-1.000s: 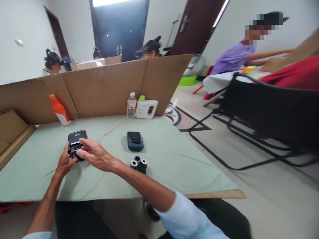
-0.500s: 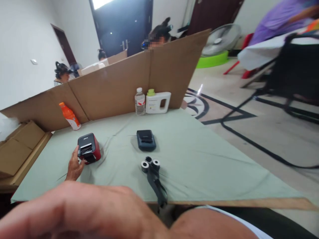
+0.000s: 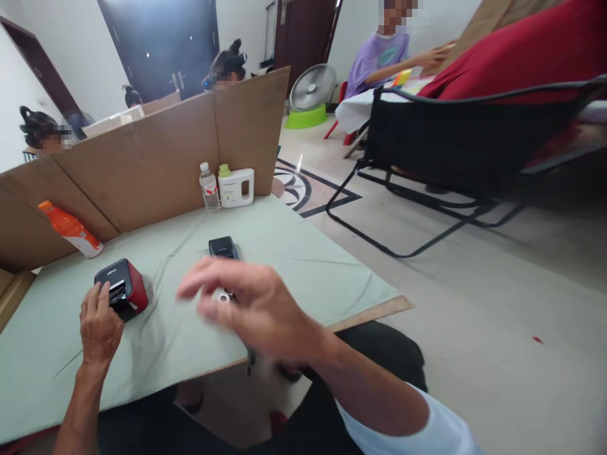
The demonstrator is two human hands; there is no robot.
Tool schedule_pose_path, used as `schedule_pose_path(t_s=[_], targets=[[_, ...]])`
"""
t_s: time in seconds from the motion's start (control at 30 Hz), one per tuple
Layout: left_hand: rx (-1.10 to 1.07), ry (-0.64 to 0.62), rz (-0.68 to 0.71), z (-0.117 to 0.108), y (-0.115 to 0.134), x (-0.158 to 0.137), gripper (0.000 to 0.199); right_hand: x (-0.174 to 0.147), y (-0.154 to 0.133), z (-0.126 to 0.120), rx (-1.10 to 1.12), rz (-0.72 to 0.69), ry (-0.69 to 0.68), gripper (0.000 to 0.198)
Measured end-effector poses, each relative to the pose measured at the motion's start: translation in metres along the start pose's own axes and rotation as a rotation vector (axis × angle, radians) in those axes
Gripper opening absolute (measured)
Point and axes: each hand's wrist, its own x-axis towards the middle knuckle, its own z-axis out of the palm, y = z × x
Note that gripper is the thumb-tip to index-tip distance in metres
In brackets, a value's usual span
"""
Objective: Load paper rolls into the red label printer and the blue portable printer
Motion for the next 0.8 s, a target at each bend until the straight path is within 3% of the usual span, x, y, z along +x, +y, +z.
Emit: schedule_pose_path(t_s=[0.07, 0.17, 0.27, 0.33, 0.43, 0.53, 0.63, 0.8], targets=[[-0.046, -0.007, 0.045, 0.006, 0.019, 0.008, 0.059, 0.025, 0.005, -0.044, -0.172, 0.043, 0.201, 0.029], [-0.133, -0.084, 0.097, 0.025, 0.048, 0.02, 0.054, 0.033, 0.064, -0.082, -0.413, 0.247, 0.382, 0.034], [-0.233, -0.239, 0.112, 0.061, 0.071, 0.029, 0.054, 0.017, 0.136, -0.094, -0.547, 0.449, 0.376, 0.031], [-0.299, -0.367, 0.118, 0.09, 0.085, 0.034, 0.058, 0.007, 0.164, -0.093, -0.572, 0.482, 0.309, 0.032], [-0.366, -0.548, 0.114, 0.133, 0.103, 0.041, 0.071, 0.001, 0.178, -0.088, -0.625, 0.485, 0.206, 0.037], [-0.409, -0.667, 0.091, 0.161, 0.121, 0.049, 0.085, 0.002, 0.18, -0.086, -0.681, 0.488, 0.17, 0.038], [-0.44, -0.684, 0.073, 0.173, 0.136, 0.057, 0.088, 0.0, 0.183, -0.086, -0.691, 0.478, 0.147, 0.037], [-0.483, -0.662, 0.099, 0.175, 0.154, 0.062, 0.077, -0.006, 0.19, -0.086, -0.712, 0.449, 0.126, 0.033]])
